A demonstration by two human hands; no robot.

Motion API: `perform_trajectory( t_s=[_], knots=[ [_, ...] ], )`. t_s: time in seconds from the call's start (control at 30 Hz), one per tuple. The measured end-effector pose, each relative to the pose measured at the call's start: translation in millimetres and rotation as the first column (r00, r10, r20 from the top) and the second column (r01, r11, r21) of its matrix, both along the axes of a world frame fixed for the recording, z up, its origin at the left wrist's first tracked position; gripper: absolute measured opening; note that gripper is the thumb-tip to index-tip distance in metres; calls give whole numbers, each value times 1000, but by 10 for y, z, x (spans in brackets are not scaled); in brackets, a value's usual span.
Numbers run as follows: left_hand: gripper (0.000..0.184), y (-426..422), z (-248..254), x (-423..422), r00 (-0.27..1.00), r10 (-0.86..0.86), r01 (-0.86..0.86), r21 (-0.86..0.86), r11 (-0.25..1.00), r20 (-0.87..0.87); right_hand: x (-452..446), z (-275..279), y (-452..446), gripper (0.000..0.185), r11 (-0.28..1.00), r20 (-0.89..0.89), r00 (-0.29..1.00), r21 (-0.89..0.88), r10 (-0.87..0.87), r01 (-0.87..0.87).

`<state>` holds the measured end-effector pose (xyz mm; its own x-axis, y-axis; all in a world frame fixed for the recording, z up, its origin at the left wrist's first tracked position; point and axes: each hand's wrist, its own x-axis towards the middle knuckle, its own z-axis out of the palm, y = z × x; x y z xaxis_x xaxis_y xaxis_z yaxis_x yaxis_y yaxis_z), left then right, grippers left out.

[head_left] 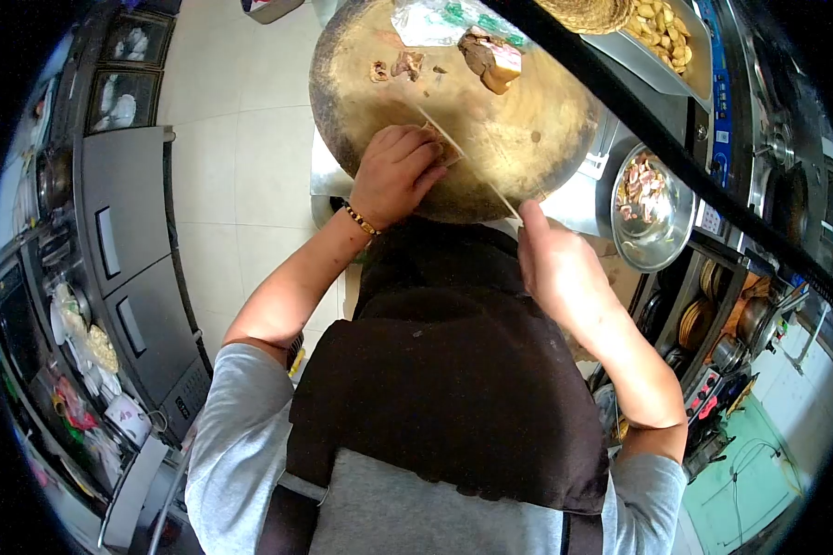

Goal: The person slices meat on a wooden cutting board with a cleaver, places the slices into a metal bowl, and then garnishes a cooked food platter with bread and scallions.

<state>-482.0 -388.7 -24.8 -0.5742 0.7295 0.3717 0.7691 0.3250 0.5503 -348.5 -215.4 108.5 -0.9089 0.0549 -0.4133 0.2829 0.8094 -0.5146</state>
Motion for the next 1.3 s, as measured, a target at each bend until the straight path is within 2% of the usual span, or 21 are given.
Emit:
perform_trajectory(
  t_s=[0.07,0.13,0.2,0.27,0.57,0.7,1.0,1.07,1.13,1.2,1.3],
  knots=[
    [23,10,10,-16,1000,-1,1,-37,999,0,13,21,-52,15,999,29,999,48,-14,13],
    [25,13,25,-21,1000,-22,23,-78,997,22,43,51,-71,15,997,146,989,59,29,-38],
    [26,18,19,-27,1000,-17,18,-48,999,19,51,127,-98,16,998,147,989,50,19,-26],
    [27,33,8,-32,1000,-22,23,-17,1000,15,61,157,-97,16,997,235,972,70,16,-33],
    [32,56,-26,-45,999,-41,42,-14,999,5,-23,66,-45,16,999,215,976,-2,33,-33],
    [33,67,-24,-53,999,-29,29,9,1000,-40,-127,-40,-76,14,999,249,968,23,33,-40],
    [29,56,-86,-39,1000,3,-3,-5,1000,-17,-329,-461,-72,15,998,117,992,-16,56,-54],
    [29,51,-114,-74,1000,11,-12,-24,1000,-21,-226,-442,-31,14,999,138,990,-35,30,-25],
    [29,40,-109,-62,1000,-21,21,40,999,-5,-127,-399,28,13,998,166,986,-65,16,-5],
    [29,21,-79,-56,999,-13,13,0,1000,36,-136,-457,36,13,996,195,981,-92,-2,20],
    [29,33,-59,-44,999,-14,15,-15,1000,42,-202,-713,-6,11,983,88,995,-170,-55,69]
  ],
)
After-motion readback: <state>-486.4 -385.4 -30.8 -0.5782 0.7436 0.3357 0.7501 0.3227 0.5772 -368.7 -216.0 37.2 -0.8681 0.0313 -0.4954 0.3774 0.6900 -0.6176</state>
